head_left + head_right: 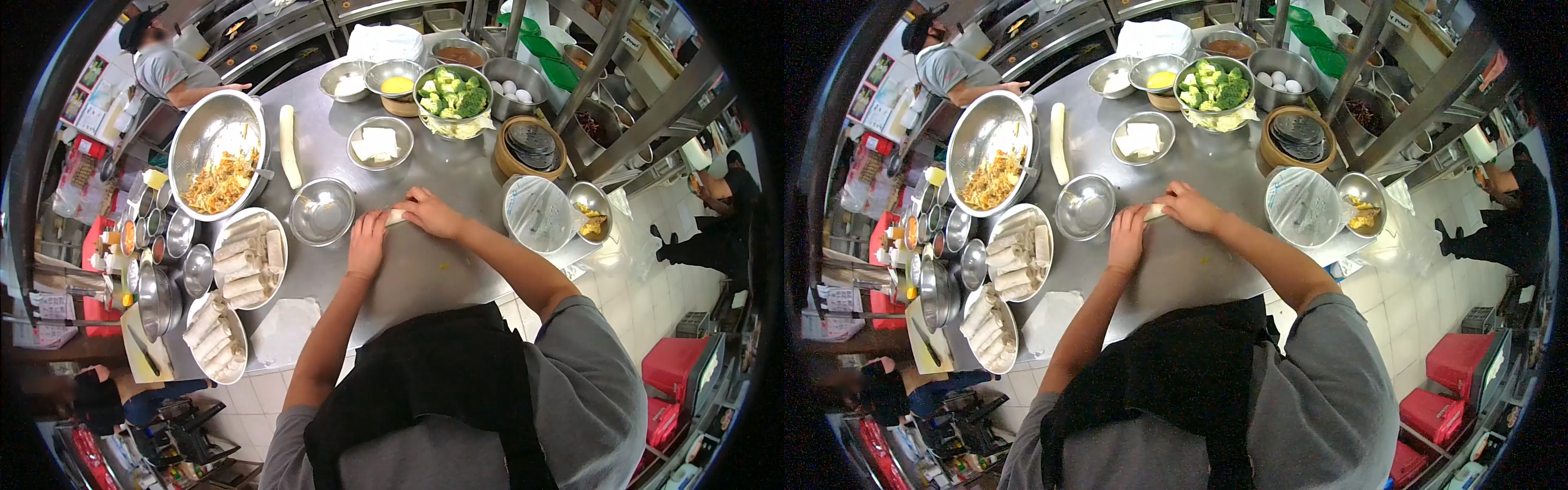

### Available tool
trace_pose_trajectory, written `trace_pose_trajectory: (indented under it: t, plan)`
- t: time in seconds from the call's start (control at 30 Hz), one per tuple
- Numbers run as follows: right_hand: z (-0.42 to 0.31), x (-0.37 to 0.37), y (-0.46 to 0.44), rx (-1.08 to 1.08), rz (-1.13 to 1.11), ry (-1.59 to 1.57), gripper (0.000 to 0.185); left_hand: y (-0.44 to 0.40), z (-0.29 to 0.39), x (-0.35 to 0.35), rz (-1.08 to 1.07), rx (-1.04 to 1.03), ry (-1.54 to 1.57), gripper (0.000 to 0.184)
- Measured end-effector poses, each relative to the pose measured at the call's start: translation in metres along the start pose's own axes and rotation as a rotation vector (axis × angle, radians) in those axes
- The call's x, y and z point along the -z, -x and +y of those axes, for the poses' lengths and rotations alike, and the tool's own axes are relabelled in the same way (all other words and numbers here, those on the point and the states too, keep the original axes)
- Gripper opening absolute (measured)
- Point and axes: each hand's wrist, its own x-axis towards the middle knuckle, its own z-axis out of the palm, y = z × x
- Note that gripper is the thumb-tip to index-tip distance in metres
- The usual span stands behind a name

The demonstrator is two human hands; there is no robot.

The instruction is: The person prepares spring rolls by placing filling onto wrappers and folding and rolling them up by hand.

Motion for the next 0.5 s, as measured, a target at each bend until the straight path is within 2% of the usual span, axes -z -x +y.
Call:
trace_pose_trajectory:
  t: [0.1, 0.2, 0.3, 0.43, 0.5]
  plan:
    - [0.001, 0.001, -0.002, 0.024, 0.044, 0.028, 0.033, -0.004, -0.006, 0.000, -0.017, -0.001, 0.043, 0.047]
    - [-0.018, 0.003, 0.000, -0.025, 0.127, 0.267, 0.037, -0.008, -0.010, 0.004, -0.036, -0.005, 0.105, 0.044]
    - [-0.032, -0.002, 0.001, 0.090, 0.153, 0.422, 0.041, -0.012, -0.014, 0.005, -0.073, 0.009, 0.134, 0.044]
    - [-0.033, -0.020, 0.002, 0.028, 0.164, 0.391, 0.046, -0.016, -0.017, 0.006, -0.157, 0.108, 0.238, 0.046]
    - [-0.027, -0.023, -0.001, 0.068, 0.212, 0.400, 0.042, -0.014, -0.007, 0.009, 0.001, 0.051, 0.192, 0.047]
